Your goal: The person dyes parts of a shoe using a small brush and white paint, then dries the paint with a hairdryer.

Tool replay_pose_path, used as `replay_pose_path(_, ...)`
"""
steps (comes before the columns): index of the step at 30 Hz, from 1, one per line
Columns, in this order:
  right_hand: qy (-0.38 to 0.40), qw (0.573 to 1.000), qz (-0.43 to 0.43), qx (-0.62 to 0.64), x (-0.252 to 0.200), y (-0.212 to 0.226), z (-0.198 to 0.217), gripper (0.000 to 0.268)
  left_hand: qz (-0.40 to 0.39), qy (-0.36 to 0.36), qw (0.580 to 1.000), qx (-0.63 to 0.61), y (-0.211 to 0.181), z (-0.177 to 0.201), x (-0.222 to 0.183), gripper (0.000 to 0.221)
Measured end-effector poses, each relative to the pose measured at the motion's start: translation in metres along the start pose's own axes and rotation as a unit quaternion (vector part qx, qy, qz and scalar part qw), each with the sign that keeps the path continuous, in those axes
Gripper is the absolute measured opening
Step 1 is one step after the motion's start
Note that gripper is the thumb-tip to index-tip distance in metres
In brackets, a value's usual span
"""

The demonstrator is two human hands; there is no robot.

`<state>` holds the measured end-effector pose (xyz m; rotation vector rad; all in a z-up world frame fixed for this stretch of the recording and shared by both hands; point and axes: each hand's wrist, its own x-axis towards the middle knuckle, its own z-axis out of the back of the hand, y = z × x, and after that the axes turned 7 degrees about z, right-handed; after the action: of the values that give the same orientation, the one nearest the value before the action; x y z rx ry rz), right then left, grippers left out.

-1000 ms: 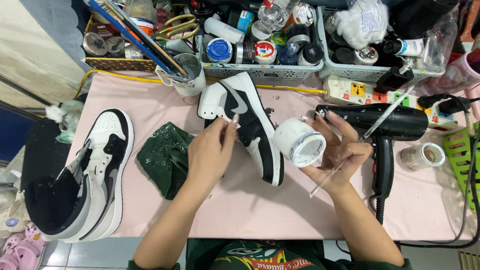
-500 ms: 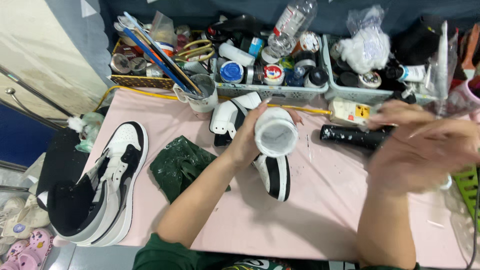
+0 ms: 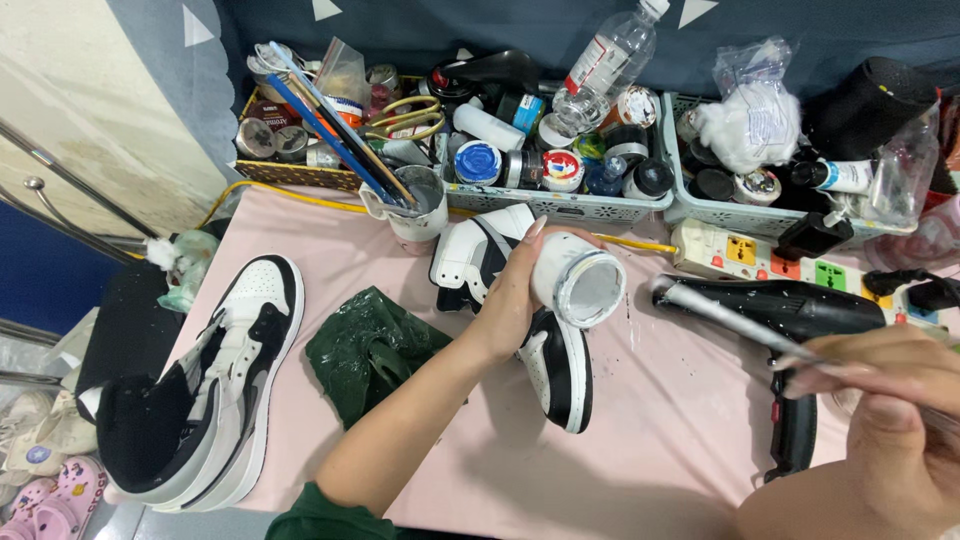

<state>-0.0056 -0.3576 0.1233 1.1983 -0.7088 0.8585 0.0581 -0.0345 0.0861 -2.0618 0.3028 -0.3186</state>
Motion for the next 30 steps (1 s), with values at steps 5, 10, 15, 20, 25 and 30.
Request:
replay_pose_path(5, 0.008, 1.000, -0.026, -0.007, 0.027, 0.028, -0.035, 0.010, -0.032, -0.016, 0.998, 0.053, 0.003, -0.002, -0.005, 0.062)
replay_pose_path(10, 0.066, 0.995, 0.048, -0.049, 0.040, 0.030, -0.058, 0.013, -0.022, -0.042, 0.996, 0.077, -0.004, -0.009, -0.014, 0.057)
replay_pose_path(15, 0.136, 0.974, 0.072, -0.164, 0.046, 0.037, -0.081, 0.017, -0.079, -0.048, 0.978, 0.184, -0.014, -0.014, -0.018, 0.056)
replay_pose_path(20, 0.160, 0.967, 0.124, -0.153, 0.057, 0.033, -0.088, 0.025, -0.073, -0.028, 0.975, 0.210, -0.025, -0.020, -0.025, 0.053)
replay_pose_path(25, 0.176, 0.966, 0.132, -0.139, 0.057, 0.032, -0.089, 0.025, -0.125, -0.021, 0.952, 0.279, -0.031, -0.020, -0.027, 0.054)
replay_pose_path(30, 0.177, 0.980, 0.053, -0.067, 0.046, 0.032, -0.085, 0.022, -0.107, 0.003, 0.959, 0.261, -0.030, -0.019, -0.026, 0.054)
